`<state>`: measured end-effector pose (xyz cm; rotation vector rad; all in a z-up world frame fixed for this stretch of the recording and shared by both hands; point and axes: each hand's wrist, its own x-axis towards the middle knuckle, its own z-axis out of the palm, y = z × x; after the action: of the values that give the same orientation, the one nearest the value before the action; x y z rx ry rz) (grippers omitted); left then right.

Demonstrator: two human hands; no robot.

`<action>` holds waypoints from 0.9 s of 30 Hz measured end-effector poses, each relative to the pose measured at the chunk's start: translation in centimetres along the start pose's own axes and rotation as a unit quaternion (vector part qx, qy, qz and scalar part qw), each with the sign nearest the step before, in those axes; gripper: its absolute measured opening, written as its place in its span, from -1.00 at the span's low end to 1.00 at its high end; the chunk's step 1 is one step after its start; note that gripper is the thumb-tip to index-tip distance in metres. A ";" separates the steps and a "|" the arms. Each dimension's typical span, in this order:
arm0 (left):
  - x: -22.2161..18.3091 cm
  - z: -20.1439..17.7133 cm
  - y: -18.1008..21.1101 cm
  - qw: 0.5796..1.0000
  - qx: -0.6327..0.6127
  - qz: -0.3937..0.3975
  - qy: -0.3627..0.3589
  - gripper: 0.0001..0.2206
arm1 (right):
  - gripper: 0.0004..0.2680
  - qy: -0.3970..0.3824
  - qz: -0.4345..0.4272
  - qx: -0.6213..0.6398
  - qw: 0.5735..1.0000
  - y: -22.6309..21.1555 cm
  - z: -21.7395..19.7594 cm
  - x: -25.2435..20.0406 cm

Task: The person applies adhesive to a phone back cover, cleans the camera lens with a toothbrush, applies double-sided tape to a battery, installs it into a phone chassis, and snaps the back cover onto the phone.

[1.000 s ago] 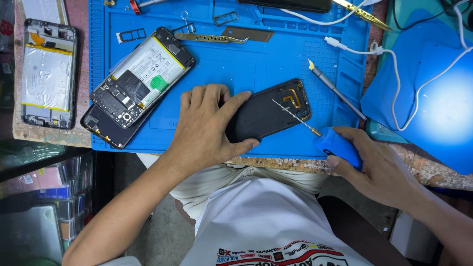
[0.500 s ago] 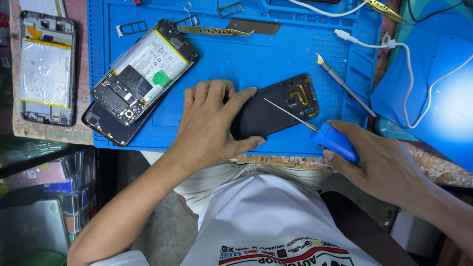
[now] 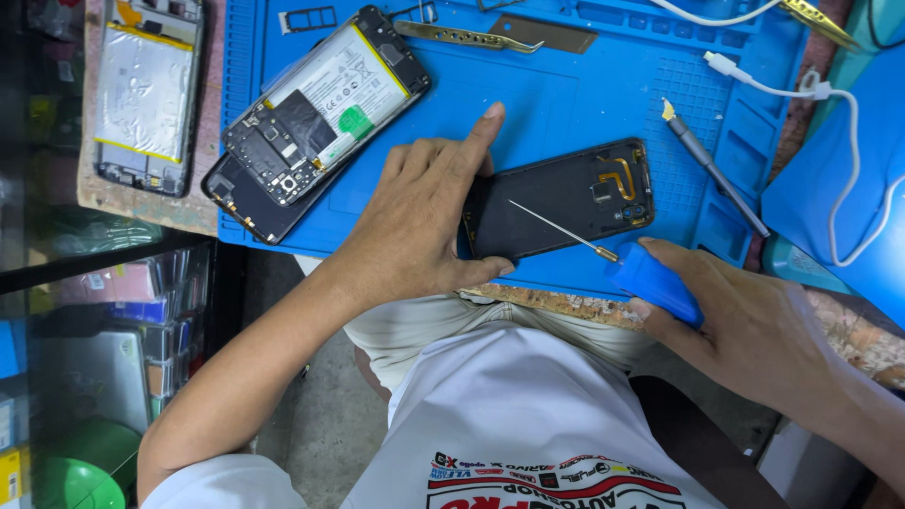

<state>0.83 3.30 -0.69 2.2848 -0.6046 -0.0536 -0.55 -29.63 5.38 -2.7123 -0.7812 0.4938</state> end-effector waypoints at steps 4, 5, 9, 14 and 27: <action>-1.4 -0.4 0.1 0.997 -0.029 0.042 0.062 0.25 | -0.55 0.005 -0.015 -0.018 1.000 -0.2 -0.2 0.6; -1.8 -0.4 0.2 0.997 -0.027 0.036 0.064 0.25 | -0.55 0.002 -0.017 -0.017 1.000 -0.4 -0.2 0.8; -3.2 -0.1 0.4 0.997 -0.017 0.015 0.071 0.23 | -0.54 -0.028 -0.006 -0.009 1.000 -1.2 -0.2 1.9; -3.4 0.7 0.0 0.997 0.002 0.004 0.079 0.21 | -0.53 -0.029 -0.010 -0.002 1.000 -2.1 -0.4 3.1; -3.1 0.4 0.2 0.998 0.001 -0.002 0.059 0.14 | -0.52 -0.028 0.011 0.020 0.999 -0.4 -0.9 1.5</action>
<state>-2.07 4.24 -1.31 2.2736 -0.5391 0.0788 0.82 -28.63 5.92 -2.6823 -0.7491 0.5871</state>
